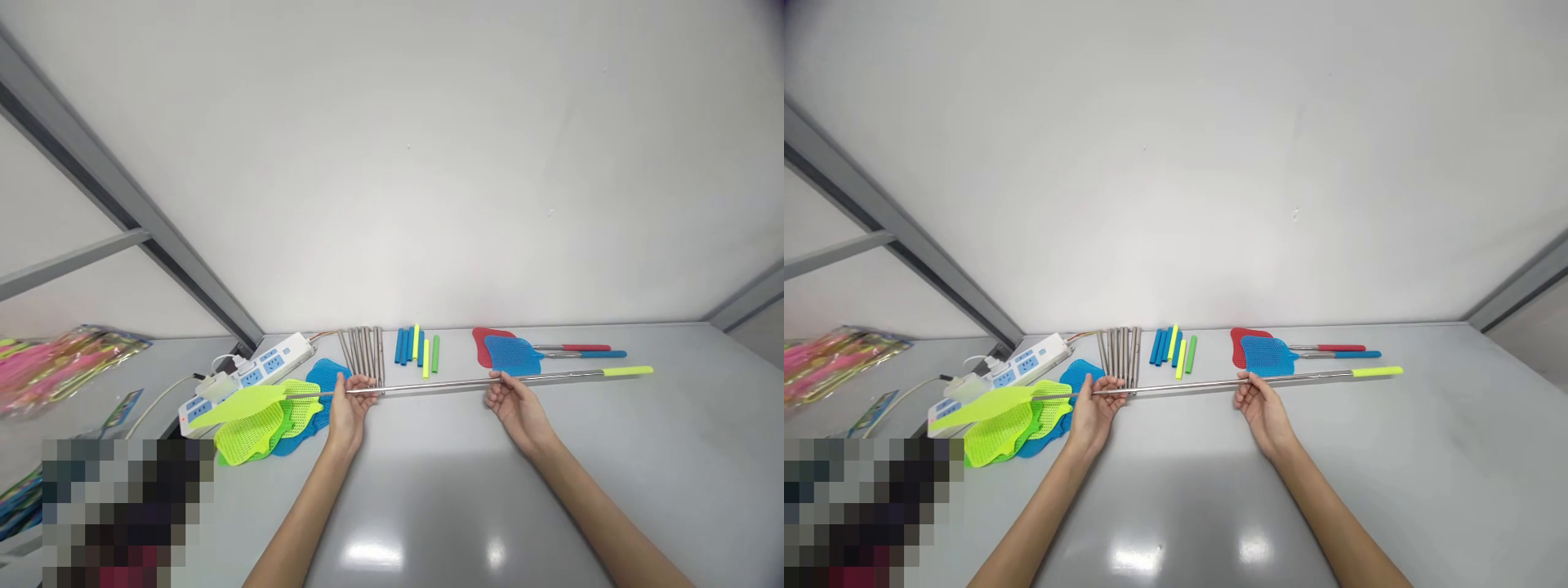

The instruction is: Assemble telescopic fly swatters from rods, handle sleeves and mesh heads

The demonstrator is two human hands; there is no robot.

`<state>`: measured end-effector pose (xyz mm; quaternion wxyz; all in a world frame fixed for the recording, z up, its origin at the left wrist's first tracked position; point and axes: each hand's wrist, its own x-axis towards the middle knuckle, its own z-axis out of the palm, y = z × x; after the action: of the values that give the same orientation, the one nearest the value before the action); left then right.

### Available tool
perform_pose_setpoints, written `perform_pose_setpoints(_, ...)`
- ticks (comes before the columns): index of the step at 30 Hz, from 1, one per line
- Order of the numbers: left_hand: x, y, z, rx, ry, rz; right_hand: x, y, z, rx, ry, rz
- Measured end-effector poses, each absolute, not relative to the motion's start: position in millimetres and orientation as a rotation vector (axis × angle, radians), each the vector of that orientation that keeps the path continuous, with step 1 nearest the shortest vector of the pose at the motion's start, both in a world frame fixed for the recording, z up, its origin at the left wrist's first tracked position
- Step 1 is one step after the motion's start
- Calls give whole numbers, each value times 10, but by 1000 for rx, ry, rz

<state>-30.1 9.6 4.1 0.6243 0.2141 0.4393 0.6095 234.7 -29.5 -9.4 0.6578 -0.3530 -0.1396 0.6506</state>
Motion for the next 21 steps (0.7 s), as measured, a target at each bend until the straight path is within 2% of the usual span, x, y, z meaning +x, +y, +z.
perform_pose_setpoints(13, -798, 265, 414, 270, 624, 1601, 2488, -270, 6, -544, -82, 1336)
perform_pose_setpoints(21, -338, 472, 452, 139, 614, 1551, 2405, -73, 240, -449, 19, 1376)
